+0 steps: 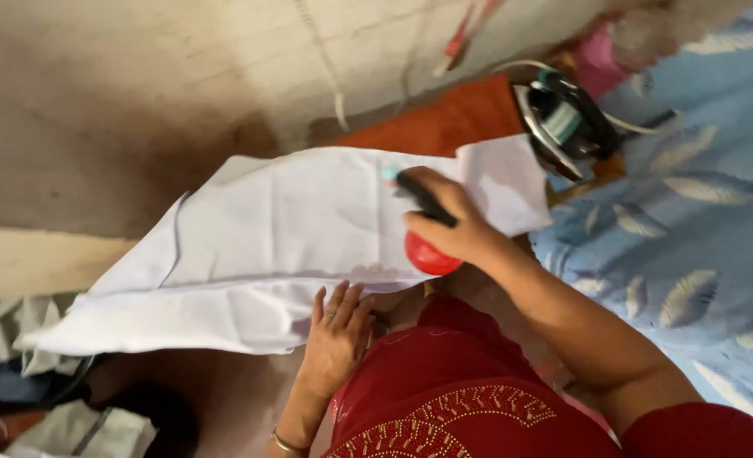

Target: Ironing a white garment on an ironing board using a spray bottle and an electric iron.

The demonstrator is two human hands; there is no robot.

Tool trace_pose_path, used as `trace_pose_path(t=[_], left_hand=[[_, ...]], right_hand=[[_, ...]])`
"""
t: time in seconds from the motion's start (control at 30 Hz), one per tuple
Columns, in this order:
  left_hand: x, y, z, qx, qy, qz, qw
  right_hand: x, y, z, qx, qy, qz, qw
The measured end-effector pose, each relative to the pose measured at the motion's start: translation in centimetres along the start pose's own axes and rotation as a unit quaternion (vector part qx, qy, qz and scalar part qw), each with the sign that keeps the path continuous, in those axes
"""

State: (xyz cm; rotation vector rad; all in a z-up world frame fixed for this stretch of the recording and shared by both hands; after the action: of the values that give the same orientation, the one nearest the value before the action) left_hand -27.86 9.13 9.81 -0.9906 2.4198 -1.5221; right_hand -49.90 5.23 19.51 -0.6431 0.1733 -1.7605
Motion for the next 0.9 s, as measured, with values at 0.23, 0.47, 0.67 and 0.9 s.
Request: trace_pose_path(t=[0.23,0.47,0.67,0.9], left_hand=[[9.8,5.2,-2.9,0.074,0.003,-0.031,0.997],[16.2,11.7,1.9,0.171,-0.164,0.091,0.967],[19.3,10.8,8.2,0.215,-0.269,0.035,0.938],[21.3,9.7,17.0,0.204,-0.42,0.044,0.883]], right_hand=[[-18.2,-19.5,-12.0,-0.214,0.165,-0.199,0.942],[-27.6,-23.3,-23.6,-0.217,0.227,-0.245,0.917],[-28.6,-22.2,-24.4,-0.158,0.254,-0.201,0.933],[-25.0,-21.0,-24.6,-0.149,0.258,-0.127,0.946]])
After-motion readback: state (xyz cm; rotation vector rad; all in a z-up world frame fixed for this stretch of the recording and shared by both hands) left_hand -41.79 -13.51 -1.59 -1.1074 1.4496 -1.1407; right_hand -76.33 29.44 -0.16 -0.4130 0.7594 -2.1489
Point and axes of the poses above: each hand's wrist, its own x-axis towards the middle knuckle, its own y-axis out of the palm, z = x × y, the point moved 10 cm from there along x, towards the middle knuckle, and after that the axes turned 12 degrees about -y, right-handed, at the moved point
